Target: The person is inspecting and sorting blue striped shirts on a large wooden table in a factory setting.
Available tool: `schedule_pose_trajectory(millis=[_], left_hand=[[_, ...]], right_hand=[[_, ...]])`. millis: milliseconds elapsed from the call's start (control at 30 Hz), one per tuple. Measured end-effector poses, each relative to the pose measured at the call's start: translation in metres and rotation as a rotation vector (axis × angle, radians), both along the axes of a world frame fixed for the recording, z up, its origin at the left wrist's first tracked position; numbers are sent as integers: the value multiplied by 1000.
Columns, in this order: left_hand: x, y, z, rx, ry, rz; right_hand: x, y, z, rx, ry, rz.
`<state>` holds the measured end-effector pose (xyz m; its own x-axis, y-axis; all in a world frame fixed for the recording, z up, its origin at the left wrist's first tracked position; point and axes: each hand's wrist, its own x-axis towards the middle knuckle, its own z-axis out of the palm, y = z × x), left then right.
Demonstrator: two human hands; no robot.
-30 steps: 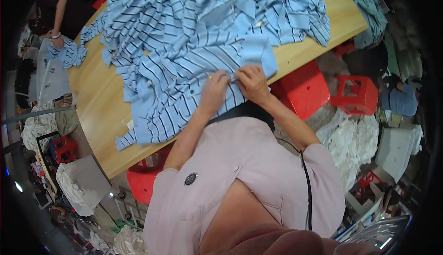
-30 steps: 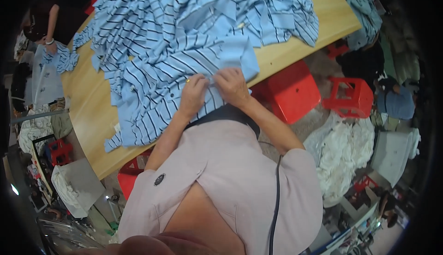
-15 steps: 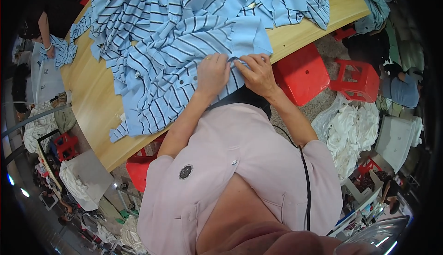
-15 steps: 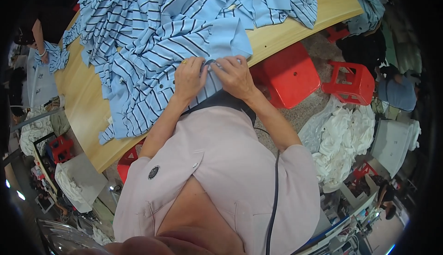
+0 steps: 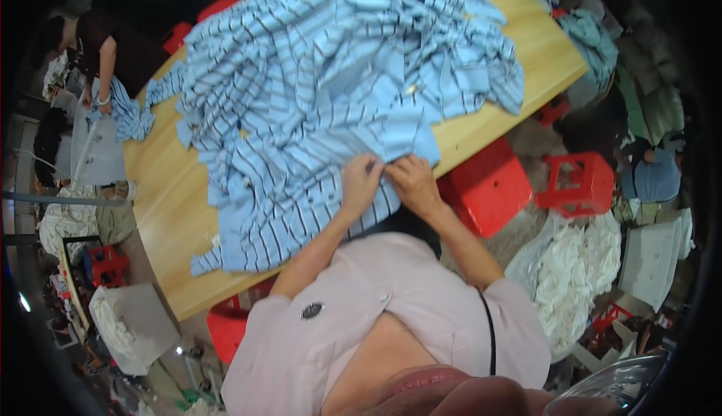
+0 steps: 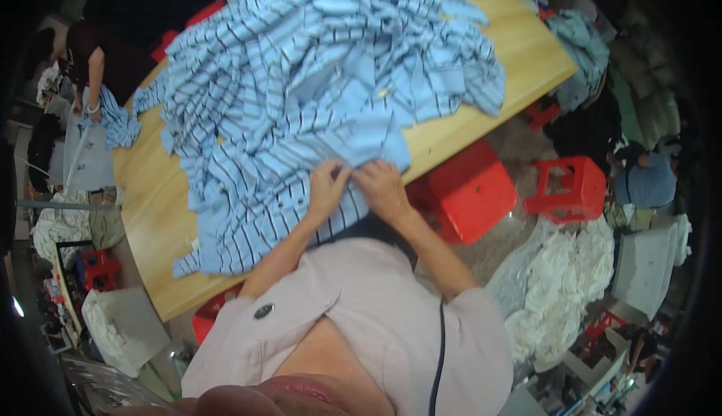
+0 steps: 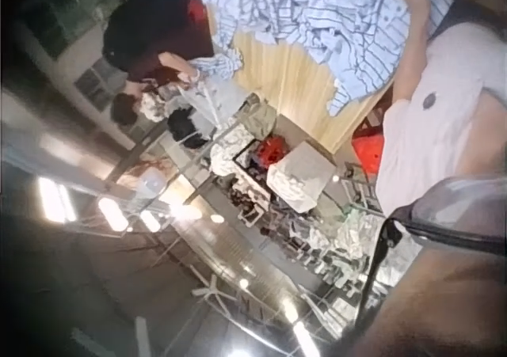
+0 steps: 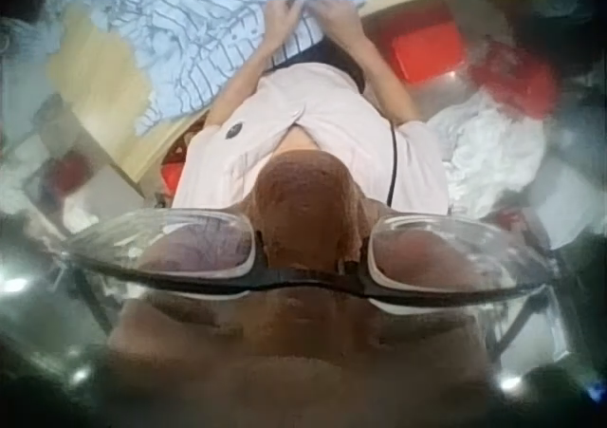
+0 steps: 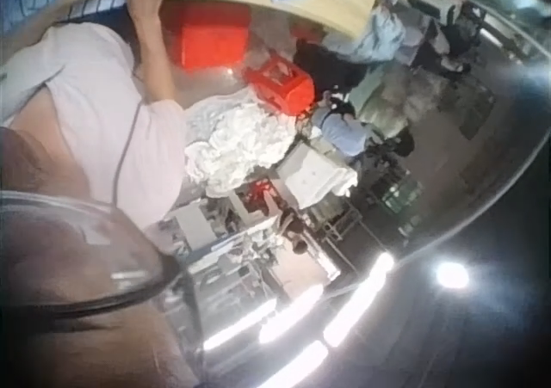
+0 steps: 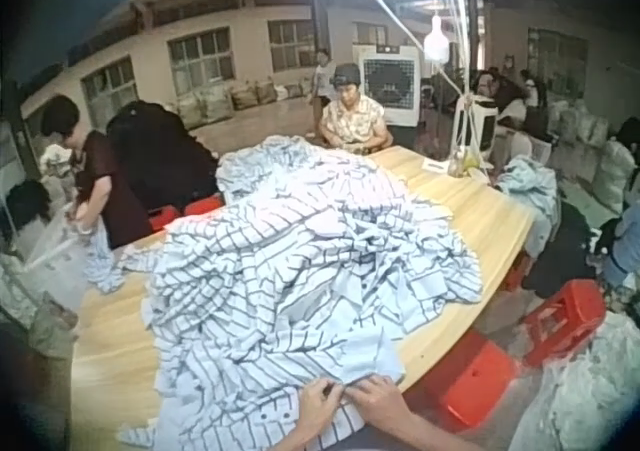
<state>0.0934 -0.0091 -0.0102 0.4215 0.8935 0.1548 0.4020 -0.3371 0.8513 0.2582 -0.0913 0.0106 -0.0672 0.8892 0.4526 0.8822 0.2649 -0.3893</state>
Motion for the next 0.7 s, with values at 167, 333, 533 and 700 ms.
schedule_pose_trajectory(millis=[167,333,533,700], left_hand=[[-9,-9,0,-69,-111,42],[-10,-17,-1,205,-101,68],[-7,-14,-3,195,-3,65],[-6,-12,0,217,63,18]], right_hand=[[-2,2,2,-77,-26,66],[1,3,7,-56,-85,88],[5,1,3,140,-112,158],[5,7,-3,168,27,134]])
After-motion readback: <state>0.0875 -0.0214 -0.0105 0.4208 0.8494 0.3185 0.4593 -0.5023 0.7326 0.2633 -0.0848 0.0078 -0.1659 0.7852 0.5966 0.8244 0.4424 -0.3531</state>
